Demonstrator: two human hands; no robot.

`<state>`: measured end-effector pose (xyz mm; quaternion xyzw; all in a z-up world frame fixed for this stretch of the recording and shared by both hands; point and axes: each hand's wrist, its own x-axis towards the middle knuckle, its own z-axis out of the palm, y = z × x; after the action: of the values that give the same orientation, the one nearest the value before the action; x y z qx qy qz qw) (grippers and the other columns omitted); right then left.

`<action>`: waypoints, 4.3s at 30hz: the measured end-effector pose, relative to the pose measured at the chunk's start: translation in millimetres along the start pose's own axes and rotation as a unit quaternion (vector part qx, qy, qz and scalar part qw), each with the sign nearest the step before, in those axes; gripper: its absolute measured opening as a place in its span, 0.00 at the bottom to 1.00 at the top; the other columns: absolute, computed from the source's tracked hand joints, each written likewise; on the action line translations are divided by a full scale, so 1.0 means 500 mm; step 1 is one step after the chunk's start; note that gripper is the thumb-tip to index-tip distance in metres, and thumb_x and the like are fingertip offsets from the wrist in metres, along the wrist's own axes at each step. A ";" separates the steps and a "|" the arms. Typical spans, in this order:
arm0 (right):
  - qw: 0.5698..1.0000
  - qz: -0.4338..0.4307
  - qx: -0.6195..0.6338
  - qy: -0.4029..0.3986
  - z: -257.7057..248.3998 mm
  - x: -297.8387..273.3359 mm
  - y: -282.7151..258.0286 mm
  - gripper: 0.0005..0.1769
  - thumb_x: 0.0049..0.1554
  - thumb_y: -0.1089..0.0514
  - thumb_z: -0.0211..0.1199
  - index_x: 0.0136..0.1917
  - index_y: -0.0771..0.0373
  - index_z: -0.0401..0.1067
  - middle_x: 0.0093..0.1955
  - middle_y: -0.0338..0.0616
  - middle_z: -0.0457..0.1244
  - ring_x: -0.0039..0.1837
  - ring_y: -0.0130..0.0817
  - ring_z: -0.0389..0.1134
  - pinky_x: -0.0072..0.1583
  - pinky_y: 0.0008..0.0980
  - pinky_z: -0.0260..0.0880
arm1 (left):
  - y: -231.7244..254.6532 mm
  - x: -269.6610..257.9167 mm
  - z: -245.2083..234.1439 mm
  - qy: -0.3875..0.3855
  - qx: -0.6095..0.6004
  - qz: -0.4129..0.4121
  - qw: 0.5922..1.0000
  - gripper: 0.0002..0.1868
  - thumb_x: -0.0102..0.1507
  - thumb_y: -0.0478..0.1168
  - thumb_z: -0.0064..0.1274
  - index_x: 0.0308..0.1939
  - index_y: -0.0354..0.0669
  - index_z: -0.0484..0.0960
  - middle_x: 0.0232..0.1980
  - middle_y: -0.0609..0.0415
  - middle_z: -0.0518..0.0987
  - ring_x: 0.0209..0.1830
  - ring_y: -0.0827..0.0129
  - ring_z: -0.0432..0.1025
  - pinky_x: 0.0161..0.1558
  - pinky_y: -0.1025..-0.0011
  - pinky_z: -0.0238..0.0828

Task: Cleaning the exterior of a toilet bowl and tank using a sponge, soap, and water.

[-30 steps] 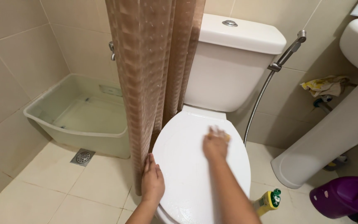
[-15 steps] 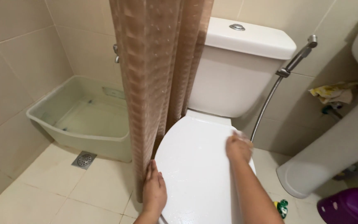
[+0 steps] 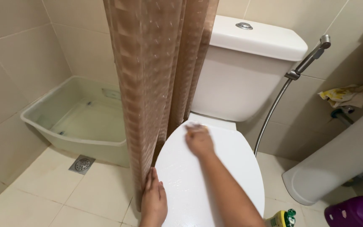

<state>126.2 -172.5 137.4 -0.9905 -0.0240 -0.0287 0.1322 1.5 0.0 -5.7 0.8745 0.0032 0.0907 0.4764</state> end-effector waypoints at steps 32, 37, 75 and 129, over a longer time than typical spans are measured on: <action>0.982 -0.172 -0.065 0.041 0.147 -0.107 -0.098 0.24 0.65 0.51 0.43 0.68 0.60 0.69 0.79 0.49 0.54 0.81 0.48 0.50 0.79 0.48 0.42 | -0.001 0.013 -0.003 -0.001 0.011 0.004 1.000 0.32 0.69 0.44 0.32 0.78 0.40 0.52 0.82 0.49 0.54 0.79 0.56 0.52 0.73 0.66 0.52; 0.989 -0.124 0.073 0.020 0.070 -0.179 -0.026 0.26 0.66 0.45 0.40 0.70 0.52 0.69 0.79 0.42 0.55 0.81 0.44 0.49 0.78 0.44 0.44 | 0.007 0.009 -0.009 -0.012 0.016 -0.007 1.000 0.32 0.70 0.45 0.32 0.78 0.40 0.51 0.82 0.49 0.54 0.79 0.56 0.52 0.73 0.67 0.52; 0.949 0.254 0.046 0.179 0.115 -0.226 0.135 0.24 0.67 0.50 0.39 0.73 0.48 0.66 0.84 0.39 0.48 0.85 0.38 0.45 0.83 0.35 0.42 | 0.011 0.014 -0.008 -0.010 0.040 -0.030 0.999 0.31 0.71 0.43 0.32 0.78 0.43 0.52 0.81 0.49 0.55 0.78 0.58 0.55 0.74 0.68 0.52; 0.978 -0.077 -0.050 0.187 0.304 -0.729 -0.024 0.35 0.58 0.71 0.43 0.76 0.51 0.64 0.75 0.42 0.60 0.77 0.48 0.56 0.75 0.59 0.49 | 0.019 -0.095 0.004 0.028 0.110 0.071 0.991 0.31 0.71 0.44 0.35 0.78 0.40 0.56 0.83 0.54 0.49 0.81 0.53 0.47 0.76 0.62 0.46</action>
<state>-230.3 -135.2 -28.9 -0.9682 -0.0734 -0.2245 0.0825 -45.9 -11.4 -6.1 0.9166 -0.0358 0.1484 0.3696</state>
